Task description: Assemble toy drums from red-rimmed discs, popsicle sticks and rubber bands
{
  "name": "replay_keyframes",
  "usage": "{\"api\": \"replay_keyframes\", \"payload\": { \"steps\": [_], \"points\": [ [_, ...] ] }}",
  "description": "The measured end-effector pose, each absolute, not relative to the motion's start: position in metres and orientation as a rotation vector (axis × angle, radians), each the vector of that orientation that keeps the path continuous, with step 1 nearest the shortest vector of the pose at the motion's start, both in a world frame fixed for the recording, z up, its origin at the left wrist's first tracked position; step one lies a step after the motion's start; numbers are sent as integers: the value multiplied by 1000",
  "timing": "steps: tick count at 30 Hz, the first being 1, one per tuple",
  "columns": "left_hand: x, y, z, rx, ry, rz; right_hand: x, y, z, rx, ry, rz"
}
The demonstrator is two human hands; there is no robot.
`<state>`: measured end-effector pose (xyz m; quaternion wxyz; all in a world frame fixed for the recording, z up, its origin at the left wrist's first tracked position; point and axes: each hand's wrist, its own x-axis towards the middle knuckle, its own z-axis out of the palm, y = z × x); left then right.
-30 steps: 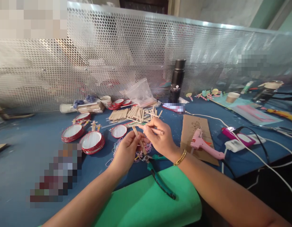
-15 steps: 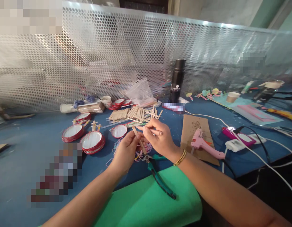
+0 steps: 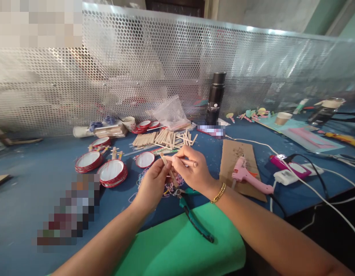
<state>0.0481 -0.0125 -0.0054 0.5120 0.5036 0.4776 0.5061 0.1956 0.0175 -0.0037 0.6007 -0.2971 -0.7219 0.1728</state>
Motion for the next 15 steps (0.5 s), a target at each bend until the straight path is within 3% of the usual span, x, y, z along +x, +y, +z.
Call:
{"api": "replay_keyframes", "payload": {
  "steps": [15],
  "points": [
    [48,-12,-6,1209,1137,1209,195,18,-5,-712,-1644,426]
  ]
}}
